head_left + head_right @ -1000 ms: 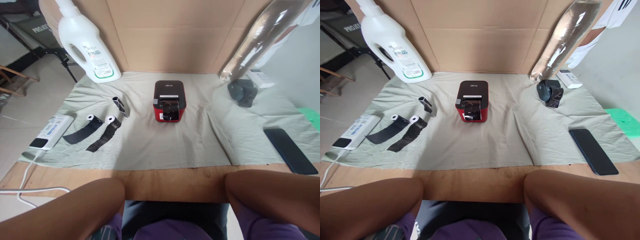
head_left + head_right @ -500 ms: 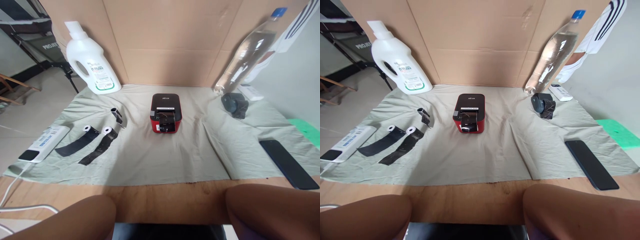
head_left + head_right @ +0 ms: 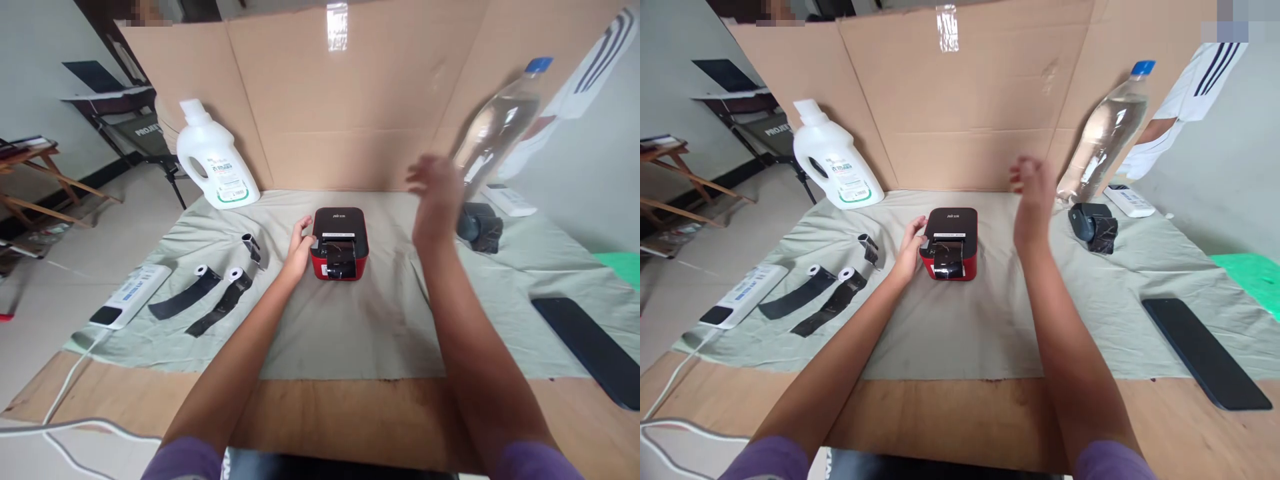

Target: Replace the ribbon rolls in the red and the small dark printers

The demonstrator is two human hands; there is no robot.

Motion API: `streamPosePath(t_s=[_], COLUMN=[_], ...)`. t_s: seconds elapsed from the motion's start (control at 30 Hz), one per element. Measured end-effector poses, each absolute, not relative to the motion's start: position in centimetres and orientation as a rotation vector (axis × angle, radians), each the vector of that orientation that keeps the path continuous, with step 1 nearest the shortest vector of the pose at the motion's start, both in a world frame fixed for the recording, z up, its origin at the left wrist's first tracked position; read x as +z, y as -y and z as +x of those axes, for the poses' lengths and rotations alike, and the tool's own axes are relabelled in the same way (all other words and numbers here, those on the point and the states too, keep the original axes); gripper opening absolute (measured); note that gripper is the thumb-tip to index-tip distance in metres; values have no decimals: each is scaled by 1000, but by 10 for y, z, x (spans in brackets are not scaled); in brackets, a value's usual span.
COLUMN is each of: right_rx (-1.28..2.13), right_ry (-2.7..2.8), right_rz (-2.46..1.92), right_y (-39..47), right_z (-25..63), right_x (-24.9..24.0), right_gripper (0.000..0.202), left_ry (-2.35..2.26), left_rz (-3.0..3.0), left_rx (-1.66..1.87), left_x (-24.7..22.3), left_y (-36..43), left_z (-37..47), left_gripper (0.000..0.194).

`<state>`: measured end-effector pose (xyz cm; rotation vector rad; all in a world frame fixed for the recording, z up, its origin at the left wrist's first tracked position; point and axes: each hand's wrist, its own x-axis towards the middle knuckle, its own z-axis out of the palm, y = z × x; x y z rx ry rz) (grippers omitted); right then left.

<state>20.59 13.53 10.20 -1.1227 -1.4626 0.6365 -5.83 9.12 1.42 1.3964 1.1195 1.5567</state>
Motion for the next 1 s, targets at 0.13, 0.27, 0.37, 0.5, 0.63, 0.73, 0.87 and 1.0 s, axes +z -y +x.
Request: streamPosePath(t_s=[0.13,0.27,0.37,0.5,0.63,0.73,0.87,1.0], right_rx=[867,1128,1172,1155,1131,997,627,488], right_ry=[1233,1238,1213,1195,1228,1305,1597,2219], right_rz=[-1180,-1075,-990,-995,-1046,-1195,-1433,-1369], right_y=[-141,-138,-138,-135,-127,-123,-123,-128], right_z=[170,146,141,139,139,144,153,141], right_x=[52,9,-1,7,20,28,53,90], right_gripper=[41,47,48,55,56,52,29,24], left_ry=[-771,-702,-731,-721,-663,-599,-560,-566], left_rz=[1132,952,888,831,818,816,799,804], left_rx=[1447,1423,1436,1489,1477,1456,1468,1434], left_x=[1,9,9,1,-4,-4,-5,-4], left_y=[-94,-86,-84,-88,-85,-81,-81,-81], left_z=[-50,-44,-42,-41,-40,-39,-40,-41], left_gripper=[72,77,80,83,75,69,71,72])
